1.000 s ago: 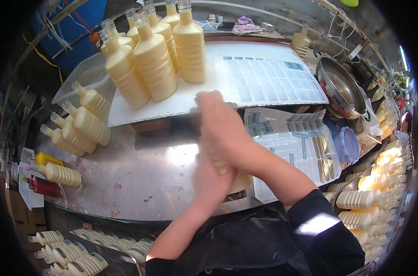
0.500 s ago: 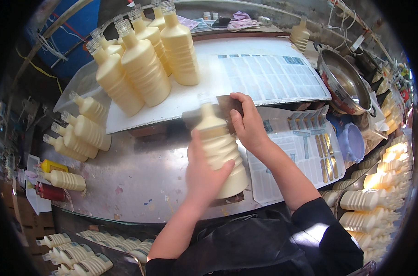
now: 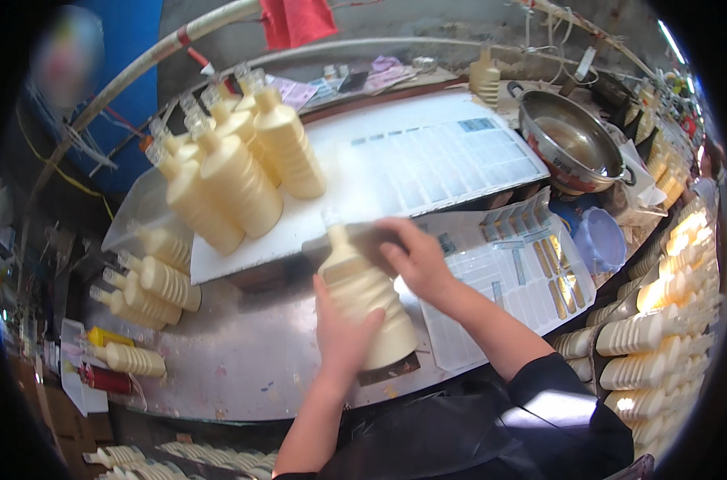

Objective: The person picks up a cream-colored plastic bottle, peels a label from a sheet, and applies it to the bottle's body. They smooth the label with their fingers and repeat the process on multiple bottles, placing finished bottles on a nearby surface.

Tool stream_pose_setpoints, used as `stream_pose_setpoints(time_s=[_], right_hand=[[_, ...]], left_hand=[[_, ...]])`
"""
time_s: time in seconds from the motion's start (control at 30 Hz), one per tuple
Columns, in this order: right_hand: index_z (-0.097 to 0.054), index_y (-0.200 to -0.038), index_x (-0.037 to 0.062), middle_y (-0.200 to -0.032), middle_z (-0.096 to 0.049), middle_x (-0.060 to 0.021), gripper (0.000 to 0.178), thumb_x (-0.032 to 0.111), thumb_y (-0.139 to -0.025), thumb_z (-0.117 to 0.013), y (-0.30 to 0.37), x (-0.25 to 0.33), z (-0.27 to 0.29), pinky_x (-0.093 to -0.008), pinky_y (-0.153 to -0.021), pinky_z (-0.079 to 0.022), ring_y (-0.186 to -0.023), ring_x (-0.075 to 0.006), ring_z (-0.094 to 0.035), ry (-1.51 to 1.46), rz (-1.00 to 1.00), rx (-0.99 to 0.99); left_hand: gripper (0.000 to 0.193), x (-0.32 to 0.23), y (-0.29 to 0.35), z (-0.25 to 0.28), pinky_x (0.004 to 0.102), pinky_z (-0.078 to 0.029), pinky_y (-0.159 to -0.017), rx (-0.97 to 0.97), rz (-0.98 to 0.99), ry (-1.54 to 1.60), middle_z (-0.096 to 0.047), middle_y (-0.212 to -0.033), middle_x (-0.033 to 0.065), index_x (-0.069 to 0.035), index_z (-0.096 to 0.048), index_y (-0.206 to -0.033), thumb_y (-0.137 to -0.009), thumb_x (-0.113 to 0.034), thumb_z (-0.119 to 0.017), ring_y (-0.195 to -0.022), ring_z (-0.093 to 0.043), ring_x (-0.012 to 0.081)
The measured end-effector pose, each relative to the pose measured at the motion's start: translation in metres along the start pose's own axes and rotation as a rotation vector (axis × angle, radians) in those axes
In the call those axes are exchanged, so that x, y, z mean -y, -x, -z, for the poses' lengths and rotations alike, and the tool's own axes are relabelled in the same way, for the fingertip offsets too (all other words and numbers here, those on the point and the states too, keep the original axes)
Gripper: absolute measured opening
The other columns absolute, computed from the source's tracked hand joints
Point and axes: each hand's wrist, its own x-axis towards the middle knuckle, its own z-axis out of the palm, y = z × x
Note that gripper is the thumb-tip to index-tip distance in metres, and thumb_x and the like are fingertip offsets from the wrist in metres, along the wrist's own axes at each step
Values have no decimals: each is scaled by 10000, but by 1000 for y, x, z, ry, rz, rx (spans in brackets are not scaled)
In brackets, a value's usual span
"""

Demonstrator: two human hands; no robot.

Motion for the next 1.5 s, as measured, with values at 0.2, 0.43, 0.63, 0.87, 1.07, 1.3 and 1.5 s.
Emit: stream_pose_setpoints(time_s=[0.2, 0.43, 0.63, 0.87, 1.07, 1.3, 1.5], right_hand=[[-683, -1032, 65, -1010, -707, -106, 234, 75, -799, -660, 7, 37, -15, -403, -808, -550, -942, -282, -696, 283, 537, -34], [-595, -817, 103, -806, -605, -49, 100, 136, -741, -651, 10, 73, -69, -335, -655, -511, -774, -216, -657, 625, 656, 225], [-640, -1006, 100, -787, -651, -86, 171, 140, -841, -662, -6, 67, -44, -420, -643, -551, -744, -288, -692, 350, 365, 148], [-710, -1168, 23, -1069, -735, -210, 309, 211, -923, -699, 21, -5, -5, -378, -827, -572, -956, -341, -734, -5, -322, -205], [-656, -1263, 31, -1104, -721, -73, 313, 19, -951, -676, 17, -6, 3, -261, -844, -545, -991, -107, -668, -375, -337, -202], [-679, -1195, 20, -1067, -714, -51, 247, 41, -950, -658, 11, -31, 31, -285, -879, -526, -983, -121, -649, -58, -259, -179], [-707, -785, 16, -804, -691, -58, 325, 262, -944, -567, 66, -56, 131, -307, -726, -490, -776, -135, -632, 67, -632, -78]], left_hand=[[985, 5, 5, 5, 384, -434, -1097, 91, 31, 325, -471, -1473, 190, 5, -197, -1598, -843, -230, -785, -1324, -506, 274], [451, 65, 0, -10, 452, -486, -933, -42, -351, -323, -568, -1274, 155, -21, -496, -1335, -992, -288, -616, -1167, -592, 326], [817, 15, 11, -1, 436, -380, -1134, -44, -124, 235, -409, -1517, 196, -33, -281, -1585, -948, -358, -675, -1400, -443, 345], [881, 1, 6, 10, 444, -371, -1143, 71, -203, -108, -390, -1508, 275, -34, -212, -1625, -904, -299, -645, -1348, -466, 413], [967, 0, 7, 10, 442, -375, -1147, 40, -120, -55, -441, -1500, 276, -34, -162, -1636, -873, -333, -675, -1344, -494, 389], [957, 7, 9, 3, 419, -443, -1092, -12, 1, 226, -518, -1437, 233, -33, -178, -1625, -836, -169, -703, -1283, -559, 330], [878, 16, 14, -2, 408, -420, -1109, -37, 5, 221, -539, -1428, 224, -4, -238, -1602, -854, -173, -665, -1287, -561, 325]])
